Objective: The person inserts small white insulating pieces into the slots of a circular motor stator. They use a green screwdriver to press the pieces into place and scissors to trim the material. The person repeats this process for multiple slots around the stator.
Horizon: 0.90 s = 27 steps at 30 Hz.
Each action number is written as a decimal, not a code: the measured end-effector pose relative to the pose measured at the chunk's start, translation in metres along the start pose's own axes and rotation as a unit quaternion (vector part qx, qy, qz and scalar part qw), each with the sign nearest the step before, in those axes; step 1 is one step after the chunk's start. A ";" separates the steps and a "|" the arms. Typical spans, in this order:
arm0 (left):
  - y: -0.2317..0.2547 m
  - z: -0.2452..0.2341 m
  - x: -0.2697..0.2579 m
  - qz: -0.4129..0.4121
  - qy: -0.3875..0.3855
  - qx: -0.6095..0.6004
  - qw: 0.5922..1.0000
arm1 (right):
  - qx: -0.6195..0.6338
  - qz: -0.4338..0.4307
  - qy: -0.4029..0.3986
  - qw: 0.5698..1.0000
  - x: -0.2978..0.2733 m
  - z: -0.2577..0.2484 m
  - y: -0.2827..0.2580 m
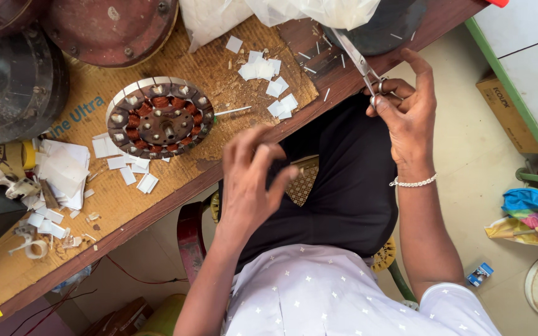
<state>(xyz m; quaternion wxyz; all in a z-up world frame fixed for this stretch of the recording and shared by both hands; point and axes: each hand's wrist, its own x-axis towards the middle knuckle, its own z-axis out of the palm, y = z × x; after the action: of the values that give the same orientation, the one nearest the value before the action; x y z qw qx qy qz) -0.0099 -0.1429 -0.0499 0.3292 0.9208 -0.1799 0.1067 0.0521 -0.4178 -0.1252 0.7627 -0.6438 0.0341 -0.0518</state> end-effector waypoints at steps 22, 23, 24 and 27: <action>-0.021 0.014 -0.015 -0.052 0.167 -0.060 0.983 | 0.112 0.079 -0.100 0.986 -0.030 -0.006 0.014; -0.018 0.010 -0.015 -0.094 0.172 -0.131 0.972 | 0.113 0.117 -0.124 0.979 -0.040 -0.003 0.018; -0.017 0.007 -0.015 -0.135 0.177 -0.201 0.954 | 0.071 0.149 -0.153 0.974 -0.054 -0.001 0.020; -0.022 0.001 -0.011 -0.315 0.146 -0.538 0.768 | 0.044 0.242 -0.202 0.948 -0.087 0.017 0.030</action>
<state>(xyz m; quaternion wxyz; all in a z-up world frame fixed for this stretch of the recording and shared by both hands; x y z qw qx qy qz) -0.0110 -0.1250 -0.0661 0.8080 0.5713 0.1430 0.0159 -0.0313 -0.3852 -0.1534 0.7708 -0.5791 0.0320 0.2636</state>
